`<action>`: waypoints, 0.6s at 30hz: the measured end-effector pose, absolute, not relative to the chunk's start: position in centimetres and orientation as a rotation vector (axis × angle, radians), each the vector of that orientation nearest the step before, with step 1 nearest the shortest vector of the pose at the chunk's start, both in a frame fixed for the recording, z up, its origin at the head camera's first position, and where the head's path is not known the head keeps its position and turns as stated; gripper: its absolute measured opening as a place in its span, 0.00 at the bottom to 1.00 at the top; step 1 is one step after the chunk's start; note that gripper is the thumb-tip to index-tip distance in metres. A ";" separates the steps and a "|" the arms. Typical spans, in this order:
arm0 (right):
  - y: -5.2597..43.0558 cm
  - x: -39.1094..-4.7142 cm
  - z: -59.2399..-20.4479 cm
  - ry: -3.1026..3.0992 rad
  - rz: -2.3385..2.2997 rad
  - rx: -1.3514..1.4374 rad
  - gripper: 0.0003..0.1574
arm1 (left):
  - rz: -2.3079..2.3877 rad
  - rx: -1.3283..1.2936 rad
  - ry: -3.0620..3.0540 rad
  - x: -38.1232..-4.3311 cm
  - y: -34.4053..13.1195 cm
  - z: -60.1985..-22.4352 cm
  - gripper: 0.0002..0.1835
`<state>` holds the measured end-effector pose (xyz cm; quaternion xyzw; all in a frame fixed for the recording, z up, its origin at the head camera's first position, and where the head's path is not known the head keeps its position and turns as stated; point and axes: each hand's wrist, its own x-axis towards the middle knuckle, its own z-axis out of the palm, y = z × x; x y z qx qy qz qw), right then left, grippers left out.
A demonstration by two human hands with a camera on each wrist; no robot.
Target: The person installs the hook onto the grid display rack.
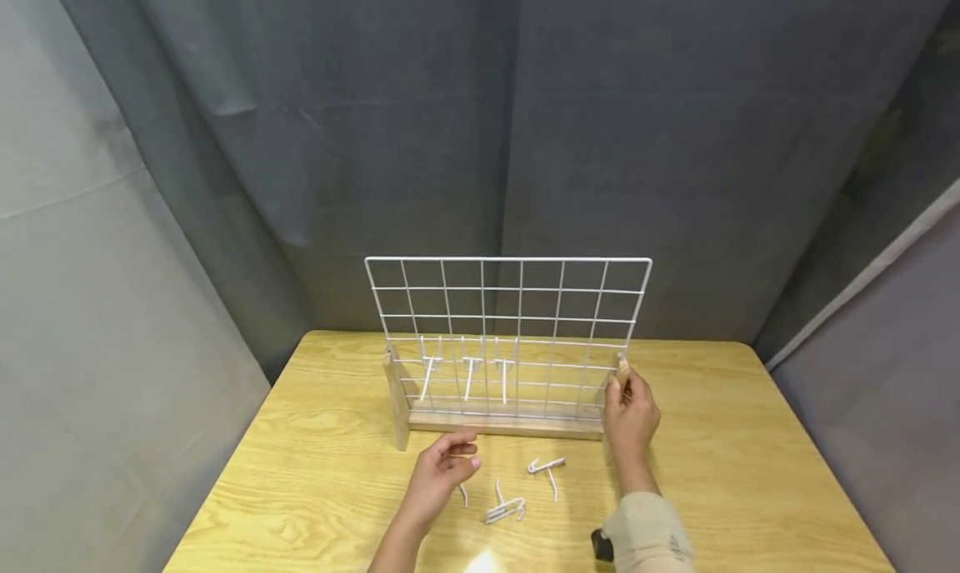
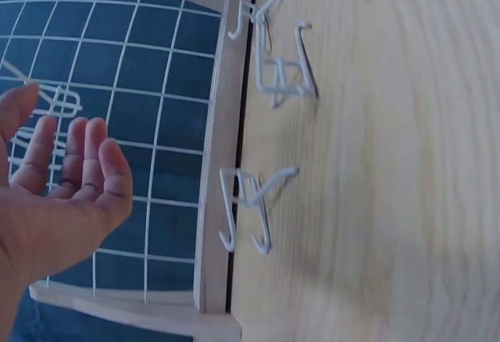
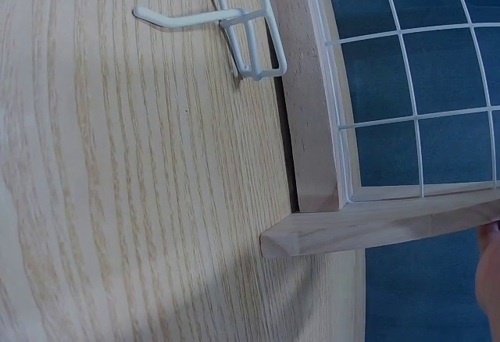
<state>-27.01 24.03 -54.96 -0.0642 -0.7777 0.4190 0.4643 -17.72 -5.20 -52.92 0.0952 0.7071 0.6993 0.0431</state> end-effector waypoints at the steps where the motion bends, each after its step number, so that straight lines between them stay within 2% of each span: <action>1: 24.0 -27.0 -55.0 -1.909 1.033 -0.156 0.12 | 2.126 0.280 2.183 -17.7 -5.5 -53.1 0.18; 7: 24.0 -26.9 -55.1 -1.918 1.039 -0.172 0.12 | 2.105 0.230 2.235 -17.2 -7.0 -53.5 0.19; 14: 23.9 -26.8 -54.8 -1.927 1.039 -0.192 0.13 | 2.069 0.176 2.285 -16.2 -7.8 -52.0 0.19; 18: 23.9 -26.8 -54.7 -1.924 1.047 -0.191 0.13 | 2.065 0.117 2.293 -16.1 -7.8 -53.4 0.19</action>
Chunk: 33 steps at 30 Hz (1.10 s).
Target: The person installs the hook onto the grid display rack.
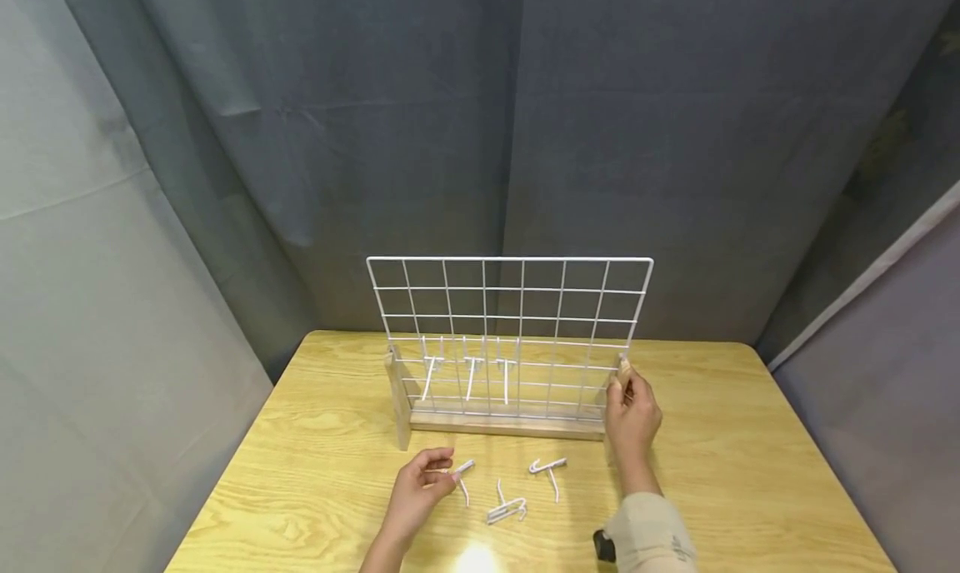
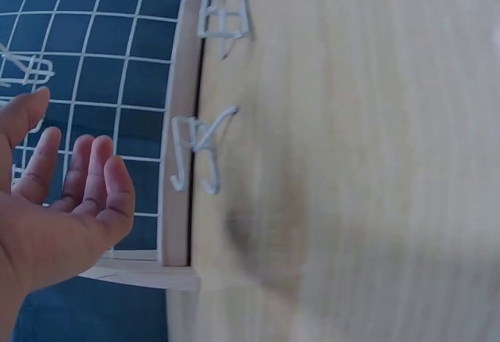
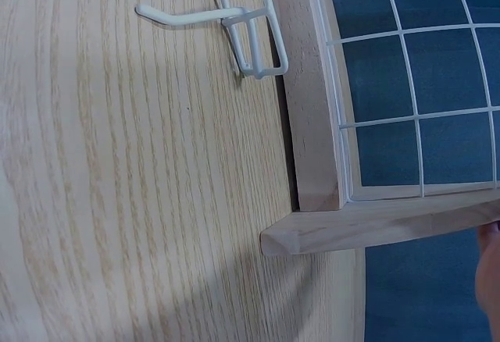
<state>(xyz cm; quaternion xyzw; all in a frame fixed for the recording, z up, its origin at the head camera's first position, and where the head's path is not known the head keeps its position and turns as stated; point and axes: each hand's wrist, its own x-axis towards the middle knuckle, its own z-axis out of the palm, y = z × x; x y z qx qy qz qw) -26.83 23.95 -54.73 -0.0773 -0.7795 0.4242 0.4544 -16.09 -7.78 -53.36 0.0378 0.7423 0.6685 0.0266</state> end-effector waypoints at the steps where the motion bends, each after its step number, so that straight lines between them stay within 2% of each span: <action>1: 24.0 -26.8 -54.7 -1.925 1.045 -0.191 0.13 | 2.069 0.100 2.298 -16.1 -7.7 -54.0 0.19; 7: 24.1 -26.9 -54.8 -1.919 1.049 -0.174 0.13 | 2.071 -0.013 2.326 -15.8 -7.0 -56.6 0.20; 21: 24.1 -26.7 -54.4 -1.935 1.088 -0.199 0.13 | 2.066 -0.450 2.472 -14.4 -4.3 -58.9 0.17; 27: 24.2 -26.9 -54.6 -1.931 1.073 -0.176 0.11 | 1.988 -0.480 2.477 -14.7 -4.2 -59.9 0.26; 33: 24.1 -26.8 -54.8 -1.935 1.070 -0.184 0.11 | 1.911 -0.402 2.558 -15.7 -4.9 -60.5 0.28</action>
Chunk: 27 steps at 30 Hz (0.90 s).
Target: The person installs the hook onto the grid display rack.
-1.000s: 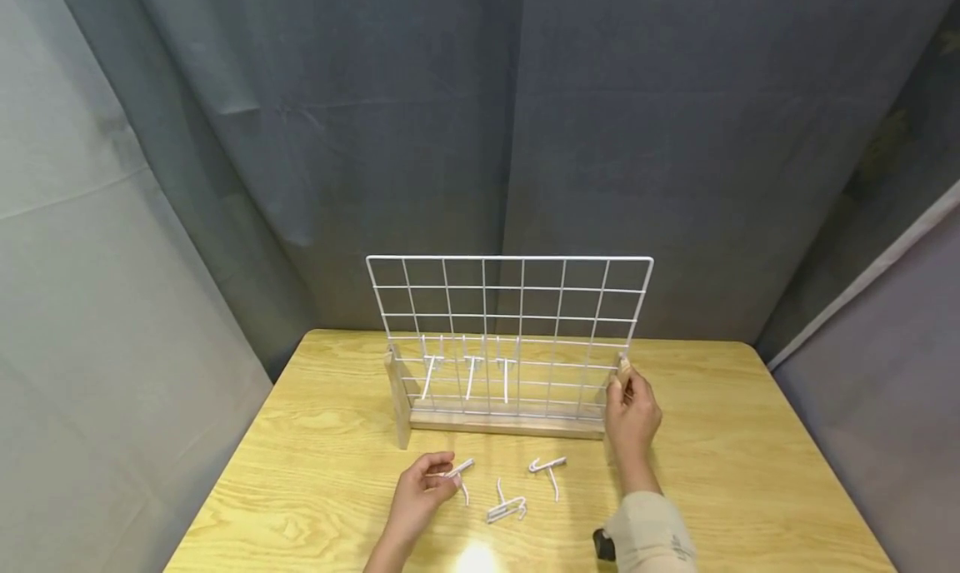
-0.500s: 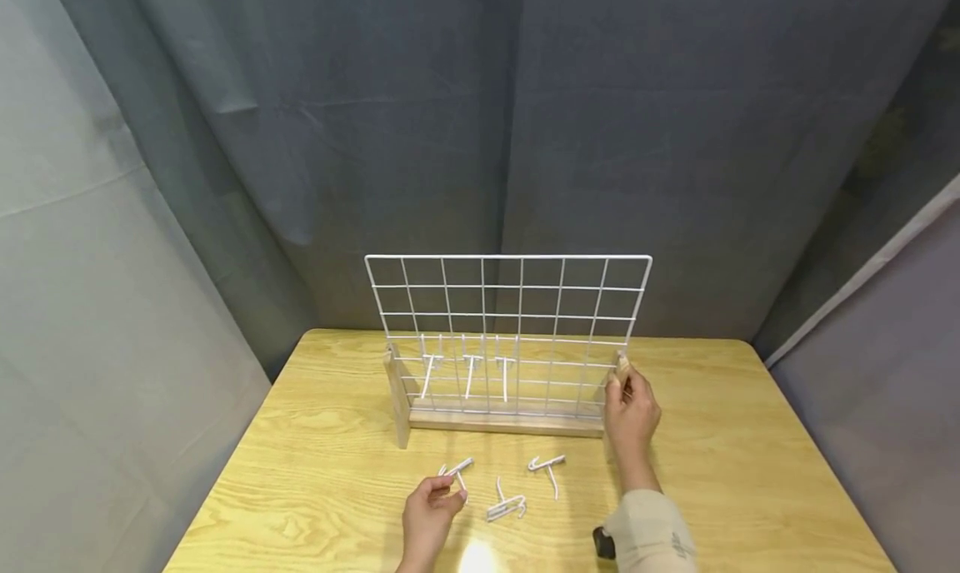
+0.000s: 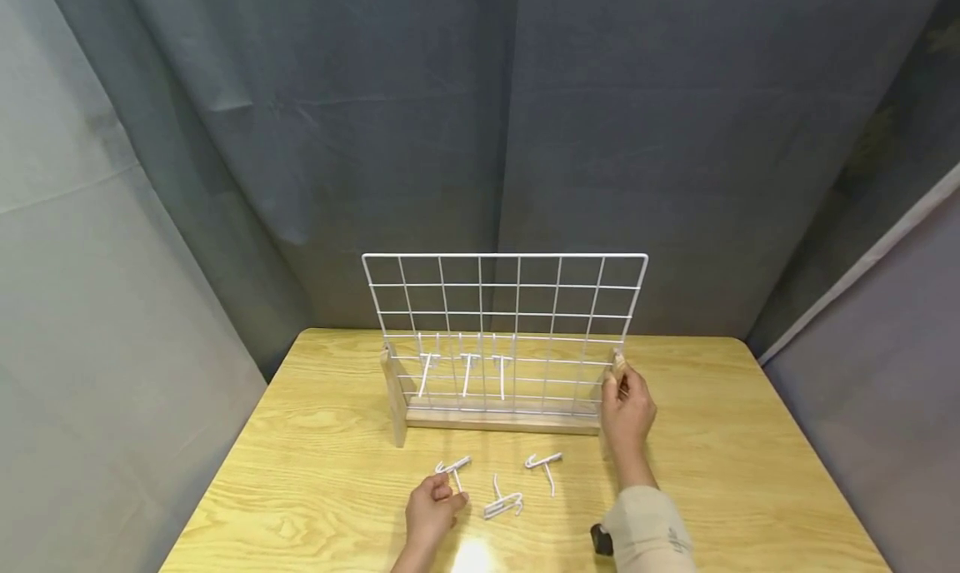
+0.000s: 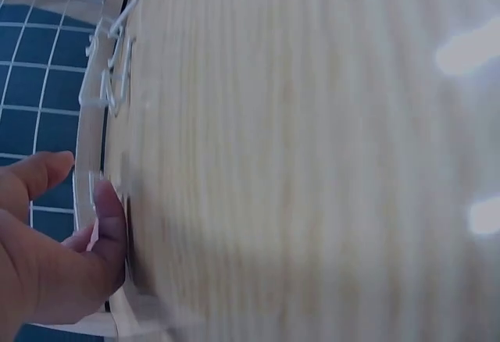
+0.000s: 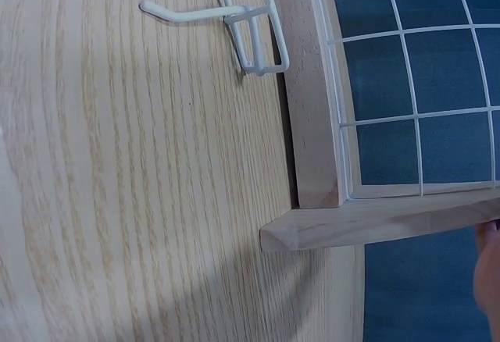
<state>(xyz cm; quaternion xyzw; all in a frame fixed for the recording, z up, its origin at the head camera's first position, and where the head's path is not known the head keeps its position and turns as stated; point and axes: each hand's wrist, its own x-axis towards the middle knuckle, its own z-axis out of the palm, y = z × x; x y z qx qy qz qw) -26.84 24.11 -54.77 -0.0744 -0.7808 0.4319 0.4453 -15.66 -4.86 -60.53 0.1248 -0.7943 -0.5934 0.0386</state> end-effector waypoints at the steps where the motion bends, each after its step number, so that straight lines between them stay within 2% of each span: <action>1: 24.1 -26.8 -54.8 -1.936 1.072 -0.183 0.11 | -1.817 0.368 -2.440 -15.9 -5.0 -60.6 0.28; 7: 24.1 -26.8 -54.7 -1.945 1.099 -0.181 0.12 | -1.741 0.314 -2.505 -16.5 -5.6 -60.8 0.23; 18: 24.2 -26.8 -54.8 -1.944 1.144 -0.189 0.13 | -1.538 0.378 -2.564 -17.1 -5.4 -61.0 0.19; 27: 24.2 -26.8 -54.8 -1.949 1.123 -0.186 0.12 | -1.556 0.379 -2.603 -17.2 -5.6 -61.2 0.10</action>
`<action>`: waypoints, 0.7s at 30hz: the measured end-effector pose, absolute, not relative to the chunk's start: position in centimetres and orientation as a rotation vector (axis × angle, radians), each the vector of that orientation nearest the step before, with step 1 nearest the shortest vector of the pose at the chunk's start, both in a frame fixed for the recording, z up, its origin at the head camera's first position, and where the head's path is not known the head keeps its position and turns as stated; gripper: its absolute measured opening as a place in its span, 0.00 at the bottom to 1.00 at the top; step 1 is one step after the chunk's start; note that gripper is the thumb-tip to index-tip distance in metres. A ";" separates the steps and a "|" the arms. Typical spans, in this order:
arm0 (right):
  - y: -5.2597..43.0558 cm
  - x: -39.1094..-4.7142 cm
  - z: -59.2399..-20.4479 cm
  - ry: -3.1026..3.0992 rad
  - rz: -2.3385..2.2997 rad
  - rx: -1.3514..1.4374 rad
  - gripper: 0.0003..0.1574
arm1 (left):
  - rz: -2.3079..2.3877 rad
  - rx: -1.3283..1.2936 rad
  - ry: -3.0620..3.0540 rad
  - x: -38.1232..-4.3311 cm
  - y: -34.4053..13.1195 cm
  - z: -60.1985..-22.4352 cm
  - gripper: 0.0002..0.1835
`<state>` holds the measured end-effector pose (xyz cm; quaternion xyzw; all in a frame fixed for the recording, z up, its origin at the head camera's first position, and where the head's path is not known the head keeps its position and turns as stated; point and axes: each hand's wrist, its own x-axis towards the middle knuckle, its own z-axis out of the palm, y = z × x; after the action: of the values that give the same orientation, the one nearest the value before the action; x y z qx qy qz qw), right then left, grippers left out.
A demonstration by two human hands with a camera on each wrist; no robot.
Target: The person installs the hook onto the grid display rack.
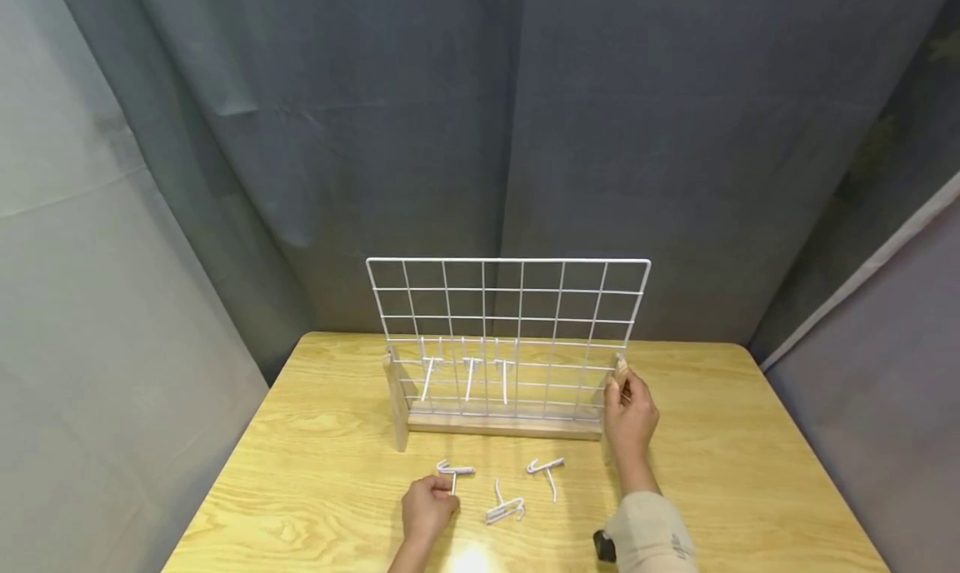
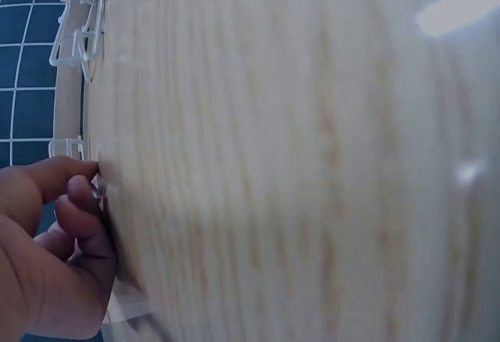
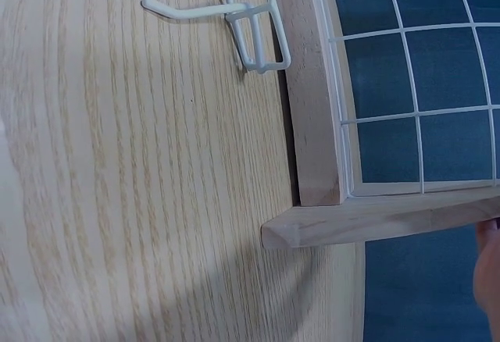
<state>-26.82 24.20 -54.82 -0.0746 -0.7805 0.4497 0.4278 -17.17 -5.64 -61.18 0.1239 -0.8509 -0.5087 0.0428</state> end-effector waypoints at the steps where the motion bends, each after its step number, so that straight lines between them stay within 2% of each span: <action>1: 24.2 -26.8 -54.8 -1.949 1.122 -0.187 0.12 | -1.549 0.373 -2.608 -17.1 -5.7 -61.2 0.09; 10: 24.3 -26.9 -55.0 -1.944 1.104 -0.169 0.12 | -1.564 0.336 -2.640 -17.2 -6.2 -60.9 0.04; 21: 24.1 -26.8 -54.8 -1.956 1.100 -0.185 0.12 | -1.635 0.184 -2.684 -17.9 -7.3 -61.2 0.07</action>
<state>-26.83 24.13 -54.79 -0.0741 -0.7842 0.4410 0.4303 -17.92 -7.30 -61.19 0.0584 -0.8526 -0.5193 -0.0034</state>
